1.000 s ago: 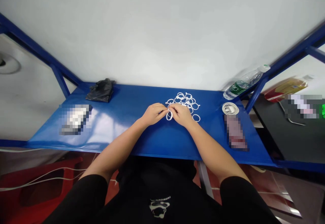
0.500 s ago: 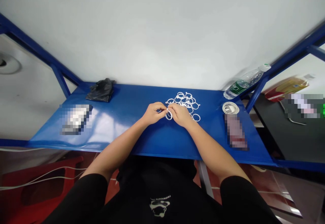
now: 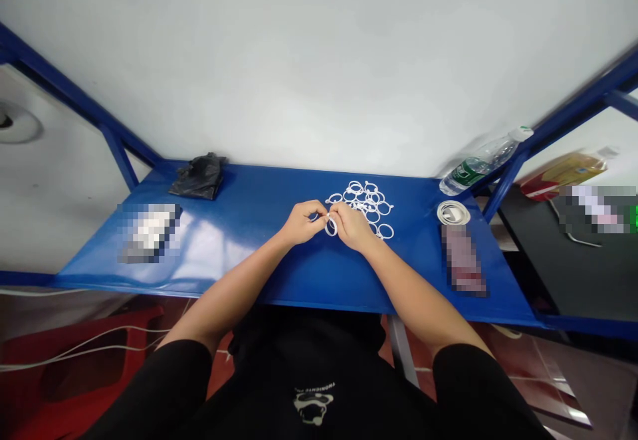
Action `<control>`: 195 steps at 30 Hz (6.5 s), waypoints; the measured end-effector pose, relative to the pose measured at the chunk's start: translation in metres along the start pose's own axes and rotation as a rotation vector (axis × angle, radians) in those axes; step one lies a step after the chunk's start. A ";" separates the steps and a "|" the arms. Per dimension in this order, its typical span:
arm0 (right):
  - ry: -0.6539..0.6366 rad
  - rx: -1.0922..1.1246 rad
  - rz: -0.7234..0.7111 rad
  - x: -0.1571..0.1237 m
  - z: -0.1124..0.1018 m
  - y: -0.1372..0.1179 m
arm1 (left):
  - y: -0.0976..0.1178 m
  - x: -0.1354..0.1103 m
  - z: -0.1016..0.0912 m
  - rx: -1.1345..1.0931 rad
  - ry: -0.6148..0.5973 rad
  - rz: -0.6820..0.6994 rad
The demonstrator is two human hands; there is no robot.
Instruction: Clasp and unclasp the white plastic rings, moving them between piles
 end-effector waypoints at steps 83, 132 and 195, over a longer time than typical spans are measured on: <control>-0.089 -0.032 -0.028 0.000 -0.002 -0.002 | -0.023 0.001 0.007 -0.550 -0.098 -0.241; 0.145 -0.069 -0.081 -0.001 -0.025 -0.002 | -0.009 0.003 -0.013 0.257 0.006 0.068; 0.055 -0.386 0.262 -0.003 -0.059 0.079 | -0.025 0.002 0.003 0.525 -0.103 0.040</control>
Point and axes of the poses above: each hand's wrist, its own x-axis towards the middle knuckle, its own z-axis out of the palm, y = z × x, the point moved 8 cm from there along x, towards the middle knuckle, and after that the axes turned 6 degrees about -z, right-handed, at the moved point
